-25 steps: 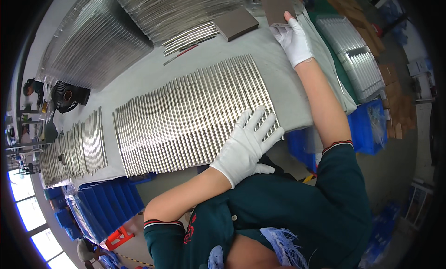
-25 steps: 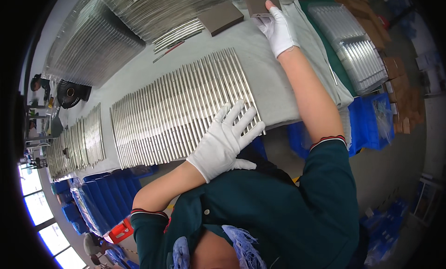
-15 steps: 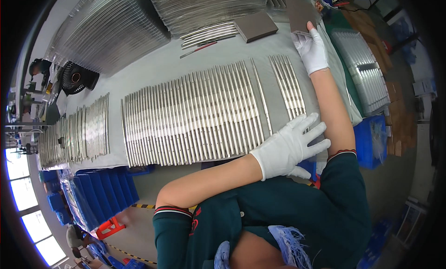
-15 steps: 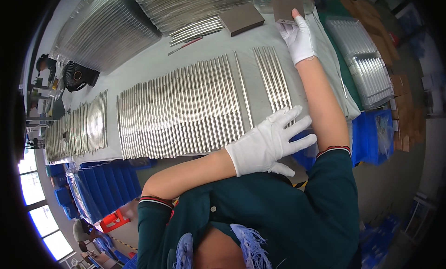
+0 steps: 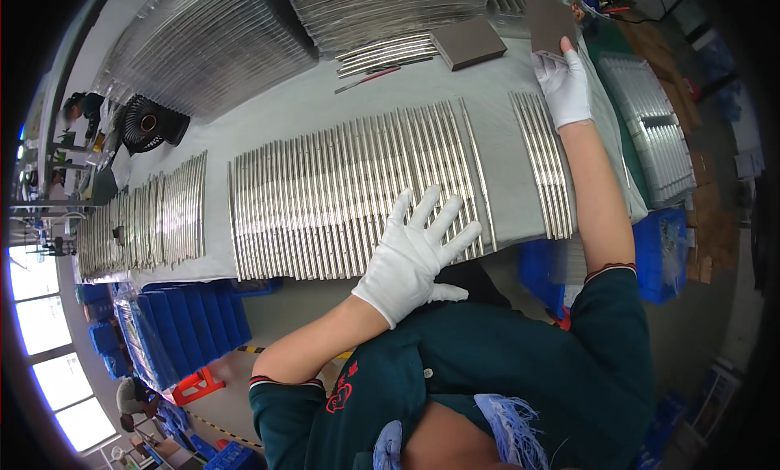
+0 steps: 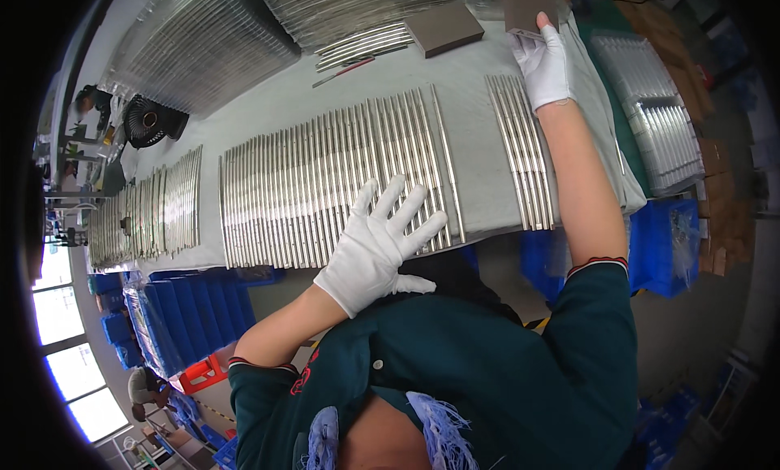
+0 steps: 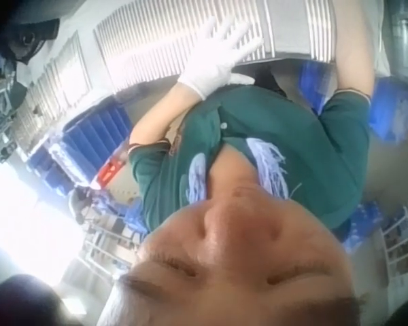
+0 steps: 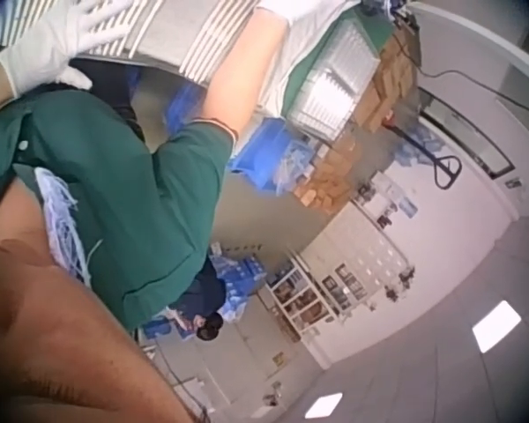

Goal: Organizing, aligning, and grouping thin metal rods on a factory workbench.

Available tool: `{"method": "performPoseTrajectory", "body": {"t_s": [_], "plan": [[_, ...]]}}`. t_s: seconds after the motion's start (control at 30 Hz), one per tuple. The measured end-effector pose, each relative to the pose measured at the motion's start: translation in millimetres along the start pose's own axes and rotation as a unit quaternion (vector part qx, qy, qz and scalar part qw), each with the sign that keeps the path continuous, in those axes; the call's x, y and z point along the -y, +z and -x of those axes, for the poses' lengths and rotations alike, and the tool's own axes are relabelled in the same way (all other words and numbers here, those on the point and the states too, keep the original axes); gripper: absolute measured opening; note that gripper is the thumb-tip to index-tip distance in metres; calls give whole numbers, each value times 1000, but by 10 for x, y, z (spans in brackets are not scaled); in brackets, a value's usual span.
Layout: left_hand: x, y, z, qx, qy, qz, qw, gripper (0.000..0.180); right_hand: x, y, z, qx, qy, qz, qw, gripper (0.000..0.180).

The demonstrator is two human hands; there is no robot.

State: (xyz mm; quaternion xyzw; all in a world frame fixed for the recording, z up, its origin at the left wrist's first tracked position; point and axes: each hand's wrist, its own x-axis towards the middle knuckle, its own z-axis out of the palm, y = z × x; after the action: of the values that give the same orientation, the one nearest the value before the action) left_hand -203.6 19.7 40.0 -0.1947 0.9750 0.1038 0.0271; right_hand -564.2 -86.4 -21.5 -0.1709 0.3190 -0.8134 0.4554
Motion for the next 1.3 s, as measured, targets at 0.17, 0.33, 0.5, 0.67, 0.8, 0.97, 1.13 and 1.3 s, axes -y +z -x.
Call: {"method": "performPoseTrajectory", "body": {"t_s": [0.17, 0.33, 0.5, 0.67, 0.8, 0.97, 1.13, 1.3], "plan": [[-68, 68, -192, -16, 30, 30, 999, 95, -15, 61, 38, -11, -7, -12, 1000, 32], [-178, 180, -465, -42, 100, 58, 992, 92, -18, 67, 46, 4, -6, -13, 1000, 34], [-302, 191, -648, -130, 182, 179, 958, 89, 20, 88, 67, -7, -5, -19, 1000, 34], [-9, -84, -168, -75, 41, 64, 994, 99, 48, 31, 55, -12, -9, -22, 1000, 33], [234, -22, 333, -58, -90, -8, 994, 104, 83, 77, 78, -5, -15, -30, 999, 32], [223, 11, 331, -44, -90, -2, 995, 100, 80, 63, 30, -30, -16, -45, 998, 28], [142, 75, 135, -55, -27, 31, 998, 95, 117, -85, -53, -42, -1, -39, 998, 27], [33, 211, -78, -110, 58, 88, 988, 87, 144, -100, -55, -39, -5, -44, 998, 25]]}}
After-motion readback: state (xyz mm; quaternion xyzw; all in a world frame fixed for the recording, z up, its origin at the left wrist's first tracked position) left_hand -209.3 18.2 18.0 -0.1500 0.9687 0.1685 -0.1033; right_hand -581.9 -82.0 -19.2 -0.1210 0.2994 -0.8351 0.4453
